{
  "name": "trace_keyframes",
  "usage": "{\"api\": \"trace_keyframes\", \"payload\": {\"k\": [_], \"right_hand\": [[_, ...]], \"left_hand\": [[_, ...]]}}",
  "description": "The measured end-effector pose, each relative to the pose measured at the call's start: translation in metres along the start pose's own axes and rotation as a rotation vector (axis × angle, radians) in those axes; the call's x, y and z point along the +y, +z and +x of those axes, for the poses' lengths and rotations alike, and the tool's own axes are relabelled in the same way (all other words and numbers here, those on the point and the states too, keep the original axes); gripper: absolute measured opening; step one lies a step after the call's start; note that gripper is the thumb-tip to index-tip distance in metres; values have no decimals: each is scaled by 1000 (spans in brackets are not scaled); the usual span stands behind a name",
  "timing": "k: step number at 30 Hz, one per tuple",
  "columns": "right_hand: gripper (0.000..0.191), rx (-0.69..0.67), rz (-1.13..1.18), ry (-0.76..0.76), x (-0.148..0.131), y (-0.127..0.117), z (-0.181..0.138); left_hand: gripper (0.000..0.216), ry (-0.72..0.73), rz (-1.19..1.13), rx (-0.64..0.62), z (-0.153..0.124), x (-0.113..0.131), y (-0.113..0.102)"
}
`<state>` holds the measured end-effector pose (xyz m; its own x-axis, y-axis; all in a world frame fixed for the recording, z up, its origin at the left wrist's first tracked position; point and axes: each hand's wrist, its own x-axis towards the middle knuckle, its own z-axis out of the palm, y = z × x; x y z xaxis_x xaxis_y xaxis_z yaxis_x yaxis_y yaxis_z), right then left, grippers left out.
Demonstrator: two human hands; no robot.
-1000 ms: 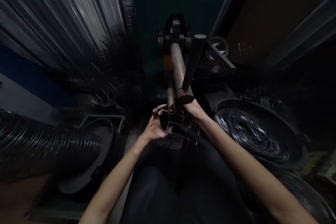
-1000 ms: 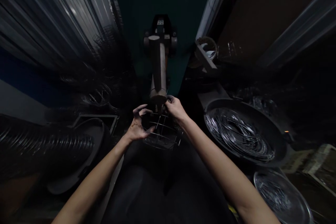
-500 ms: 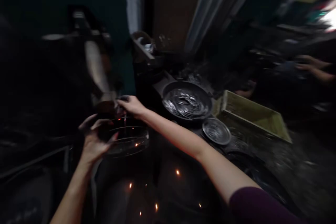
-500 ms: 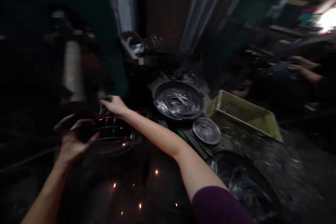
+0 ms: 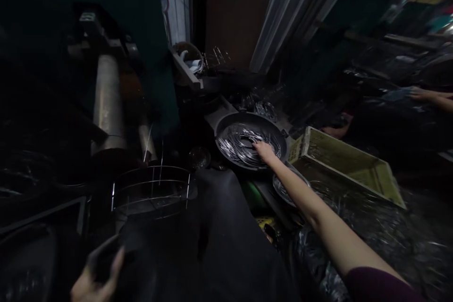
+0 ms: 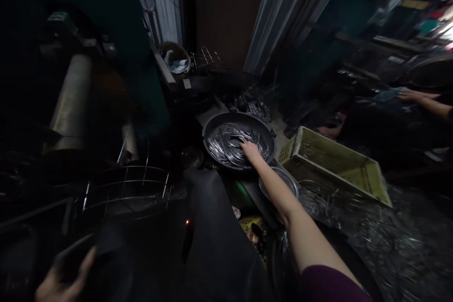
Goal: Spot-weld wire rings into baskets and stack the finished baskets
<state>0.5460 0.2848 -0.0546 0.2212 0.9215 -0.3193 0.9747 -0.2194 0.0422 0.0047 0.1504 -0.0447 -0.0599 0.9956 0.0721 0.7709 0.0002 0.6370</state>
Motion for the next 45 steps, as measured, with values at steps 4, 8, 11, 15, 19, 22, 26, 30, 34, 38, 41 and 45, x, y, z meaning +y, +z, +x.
{"api": "trace_keyframes", "payload": {"k": [4,8,11,15,19,22,26,30,34,38,41,45], "right_hand": [[35,-17,-73,-127,13,-3,-1],[25,101,-28,-234,16,-27,-21],[25,425,489,-171,-5,-60,-43],[33,420,1492,-134,-47,-111,-64],[40,273,1722,-141,-70,-122,-86],[47,131,1473,-174,-79,-92,-111],[46,-16,1295,-346,-99,-49,-137],[41,27,1312,-404,-129,-46,-138],[41,-23,1373,-451,-163,-69,-122],[34,-60,1489,-447,-211,-90,-96],[29,-159,1685,-369,-252,-97,-73],[25,-250,1789,-316,-287,-93,-56]], "left_hand": [[25,450,-130,-195,-6,64,35],[29,638,-302,-413,24,148,67],[39,505,-475,-519,49,215,98],[37,360,-807,-683,70,291,135],[33,89,-1280,-706,85,322,137],[28,-47,-1465,-625,100,321,129],[20,-147,-1316,-600,110,307,123],[29,103,-845,-484,89,260,79],[51,342,-459,-231,52,173,-8],[97,395,-159,-40,73,94,-42],[100,455,-111,-124,107,75,-20],[84,489,-369,17,122,76,12]]}}
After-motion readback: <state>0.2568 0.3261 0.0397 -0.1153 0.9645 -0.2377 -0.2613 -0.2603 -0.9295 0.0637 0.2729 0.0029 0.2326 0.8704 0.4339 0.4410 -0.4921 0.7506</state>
